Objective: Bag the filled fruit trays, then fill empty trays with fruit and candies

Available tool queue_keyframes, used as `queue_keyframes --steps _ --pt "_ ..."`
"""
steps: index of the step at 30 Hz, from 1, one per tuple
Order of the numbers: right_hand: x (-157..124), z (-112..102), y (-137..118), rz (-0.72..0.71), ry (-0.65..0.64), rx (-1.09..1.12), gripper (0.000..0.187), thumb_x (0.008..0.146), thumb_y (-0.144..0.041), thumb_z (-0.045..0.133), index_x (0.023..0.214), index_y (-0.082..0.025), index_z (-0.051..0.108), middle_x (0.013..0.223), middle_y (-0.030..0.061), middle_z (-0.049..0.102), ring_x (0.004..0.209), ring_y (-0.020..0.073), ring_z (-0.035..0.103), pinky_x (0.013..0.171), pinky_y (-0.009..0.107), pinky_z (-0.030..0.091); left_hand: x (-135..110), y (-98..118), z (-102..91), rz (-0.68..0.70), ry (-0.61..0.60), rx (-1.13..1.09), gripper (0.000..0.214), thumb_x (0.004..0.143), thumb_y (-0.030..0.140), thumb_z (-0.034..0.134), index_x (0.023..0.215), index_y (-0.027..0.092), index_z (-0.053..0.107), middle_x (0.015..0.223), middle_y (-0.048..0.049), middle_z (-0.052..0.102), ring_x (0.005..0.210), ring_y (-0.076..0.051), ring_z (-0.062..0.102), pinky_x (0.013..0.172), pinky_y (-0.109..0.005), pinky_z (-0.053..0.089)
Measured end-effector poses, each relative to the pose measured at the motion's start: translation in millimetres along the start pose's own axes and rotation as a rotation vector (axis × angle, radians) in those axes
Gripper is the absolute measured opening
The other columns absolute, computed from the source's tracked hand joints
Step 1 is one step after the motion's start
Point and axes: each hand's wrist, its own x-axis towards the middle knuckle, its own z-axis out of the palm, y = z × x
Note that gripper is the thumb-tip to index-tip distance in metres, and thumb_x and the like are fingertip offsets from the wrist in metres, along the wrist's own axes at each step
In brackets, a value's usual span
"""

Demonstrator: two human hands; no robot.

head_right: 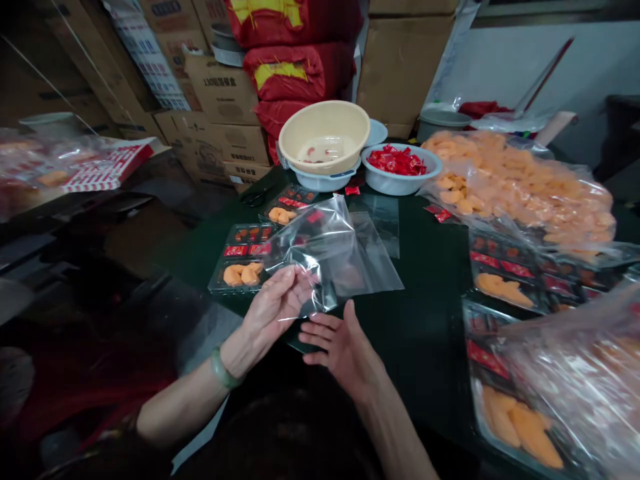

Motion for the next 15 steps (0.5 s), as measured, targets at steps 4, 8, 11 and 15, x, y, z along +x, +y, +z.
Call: queue_keyframes --steps 4,8,11,15 --pt "8.5 0.5 -6.0 -0.229 -0.044 0.099 0.057 0.067 -0.068 0.058 0.099 -0.022 0.064 0.101 0.0064 0.067 0.1 0.0217 0.06 0.081 0.034 0.049 -15.3 -12.4 -2.2 -0.07 0.076 -0.04 0.011 0.077 0.024 0.066 0.077 0.015 0.062 0.079 -0.0036 0.067 0.075 -0.015 0.066 0.069 -0.026 0.053" --pt "33.7 -12.7 -36.2 -0.447 0.243 -0.018 0.031 0.066 -0.042 0.072 0.086 -0.02 0.064 0.073 0.0008 0.066 0.07 0.0163 0.062 0.063 0.03 0.05 -30.7 -23.0 -11.0 -0.117 0.185 0.053 0.02 0.073 0.03 0.071 0.074 0.012 0.062 0.077 -0.0053 0.067 0.069 -0.017 0.067 0.055 -0.022 0.051" --pt "55.1 -21.7 -44.1 -0.647 0.413 -0.07 0.03 0.059 -0.026 0.076 0.084 -0.017 0.062 0.058 -0.004 0.059 0.052 0.0109 0.053 0.049 0.025 0.044 -43.9 -25.6 -24.2 -0.213 0.155 0.183 0.034 0.076 0.044 0.064 0.071 0.01 0.064 0.073 -0.0081 0.067 0.058 -0.015 0.065 0.045 -0.02 0.045" --pt "71.6 -28.3 -39.0 -0.713 0.395 -0.126 0.064 0.058 -0.021 0.072 0.118 -0.018 0.049 0.056 -0.0072 0.059 0.045 0.0081 0.048 0.043 0.02 0.037 -66.7 -11.2 -40.0 -0.334 0.061 0.636 0.056 0.083 0.057 0.045 0.054 0.01 0.058 0.05 -0.006 0.057 0.036 -0.009 0.05 0.034 -0.019 0.027"
